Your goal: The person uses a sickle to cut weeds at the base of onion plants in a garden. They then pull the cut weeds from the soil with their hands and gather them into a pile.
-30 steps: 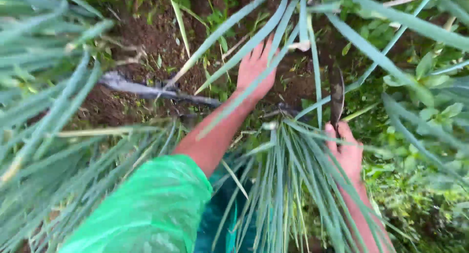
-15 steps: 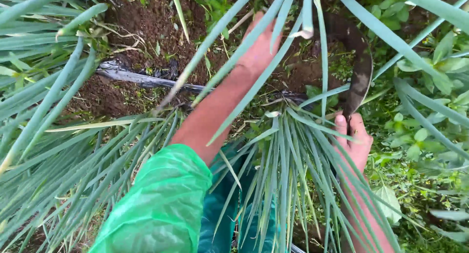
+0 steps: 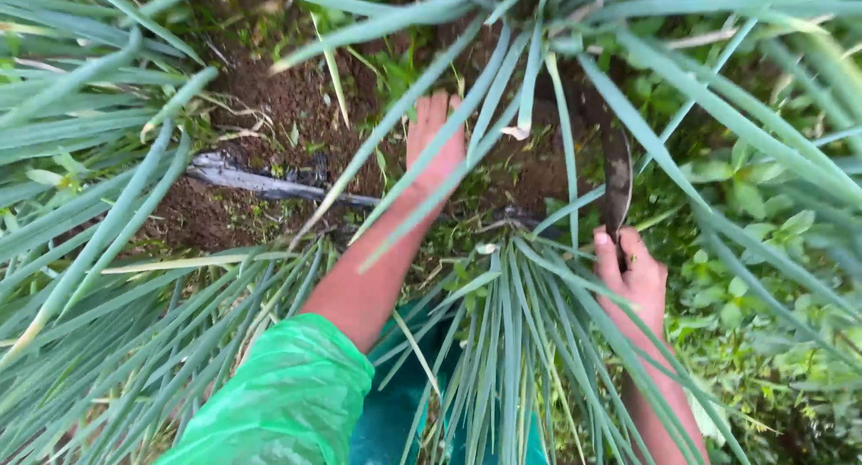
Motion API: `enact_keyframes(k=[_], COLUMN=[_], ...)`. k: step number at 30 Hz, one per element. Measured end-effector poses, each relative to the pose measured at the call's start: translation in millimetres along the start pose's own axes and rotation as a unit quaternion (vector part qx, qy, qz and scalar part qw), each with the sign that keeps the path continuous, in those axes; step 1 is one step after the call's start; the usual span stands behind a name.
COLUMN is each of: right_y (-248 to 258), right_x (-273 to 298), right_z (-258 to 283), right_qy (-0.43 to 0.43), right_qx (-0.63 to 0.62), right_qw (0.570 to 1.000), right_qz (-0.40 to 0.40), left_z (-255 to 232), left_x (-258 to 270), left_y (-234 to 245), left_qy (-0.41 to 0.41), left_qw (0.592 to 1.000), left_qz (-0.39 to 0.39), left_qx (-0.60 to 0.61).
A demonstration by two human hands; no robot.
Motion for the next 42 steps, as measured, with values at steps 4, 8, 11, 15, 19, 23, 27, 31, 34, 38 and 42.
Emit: enact_keyframes(k=[4, 8, 11, 15, 19, 23, 27, 31, 34, 38, 42], right_y=[3, 3, 8, 7, -3, -10, -13, -28, -36, -47, -45], right_x=[10, 15, 26, 26, 15, -6, -23, -38, -49, -44, -40], right_z=[6, 0, -6, -16, -15, -5, 20, 5, -4, -24, -4], right_qy=[-0.022, -0.022, -0.024, -0.017, -0.020, 0.005, 0.025, 0.035, 0.042, 0.038, 0.038], right_qx=[-0.021, -0.004, -0.007, -0.022, -0.056, -0.082, -0.082, -0.066, -0.047, -0.058, -0.074], right_qw=[0.999, 0.999, 0.998, 0.998, 0.997, 0.997, 0.996, 0.997, 0.997, 0.996, 0.996], right_qz=[-0.014, -0.031, -0.057, -0.054, -0.040, -0.015, 0.011, 0.031, 0.048, 0.056, 0.035], left_z=[-24, -28, -21, -21, -18, 3, -11, 4, 15, 4, 11], left_x=[-11, -18, -26, -22, -22, -13, -5, -7, -7, 3, 8], left_y=[65, 44, 50, 54, 43, 20, 39, 32, 20, 11, -29], left_qy=[0.064, 0.073, 0.087, 0.097, 0.059, 0.080, 0.054, 0.050, 0.040, 0.053, -0.031], left_qw=[0.994, 0.993, 0.991, 0.992, 0.989, 0.988, 0.989, 0.998, 0.998, 0.990, 0.966], left_qz=[0.090, 0.089, 0.106, 0.080, 0.123, 0.132, 0.135, 0.010, -0.055, 0.120, 0.180], left_qx=[-0.004, -0.003, 0.002, -0.003, -0.048, -0.014, -0.019, -0.030, -0.017, -0.060, -0.181])
Point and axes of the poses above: each hand's wrist, its own x-axis away from the middle knuckle, its own y-axis out of the back of the hand, z = x × y, the point moved 7 cm from there along -x, towards the middle knuckle, and after that the axes turned 10 degrees about -z, right-handed, at the moved point
